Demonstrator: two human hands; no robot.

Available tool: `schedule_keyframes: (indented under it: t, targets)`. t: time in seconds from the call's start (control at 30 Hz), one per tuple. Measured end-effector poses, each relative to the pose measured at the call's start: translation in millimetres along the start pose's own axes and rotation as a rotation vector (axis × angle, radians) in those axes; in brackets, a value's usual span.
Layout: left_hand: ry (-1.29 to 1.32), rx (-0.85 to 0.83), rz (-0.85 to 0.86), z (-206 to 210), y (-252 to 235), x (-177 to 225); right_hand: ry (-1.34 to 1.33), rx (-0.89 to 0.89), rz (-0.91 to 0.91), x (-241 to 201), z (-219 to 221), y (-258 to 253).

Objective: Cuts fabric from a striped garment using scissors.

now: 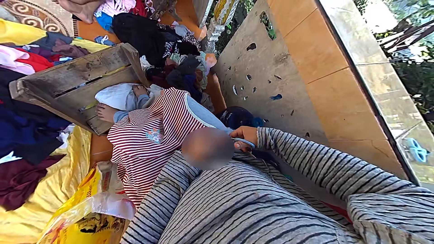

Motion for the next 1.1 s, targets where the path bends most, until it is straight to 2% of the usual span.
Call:
schedule_keyframes:
  t: [0.13,0.3,0.63,0.9,1.1]
  targets:
    - [0.003,0.017,0.025,-0.9,0.9,1.1,-0.025,0.022,-0.006,4.2,1.3,3.4]
    - [-0.009,0.101,0.103,-5.9,3.8,6.2,-0.014,0.049,-0.028,-11.2,2.8,-1.6]
    - [-0.018,0.107,0.132,-8.3,5.4,8.2,0.021,0.072,-0.036,-21.3,1.7,-6.9]
    - [-0.067,0.235,0.209,-18.3,9.1,14.4,-0.087,0.091,-0.052,-31.8,3.1,-13.9]
    - [-0.083,0.266,0.245,-20.6,11.8,17.4,-0.112,0.090,-0.061,-48.1,9.1,-25.4]
Point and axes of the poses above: each hand's wrist, its own y-axis away from the middle knuckle, its own z-axis out of the palm, x = y × z, the point moved 9 cm from there along -y, towards the middle knuckle, and after that the axes turned 3 degrees about -x, right-handed, at the moved point
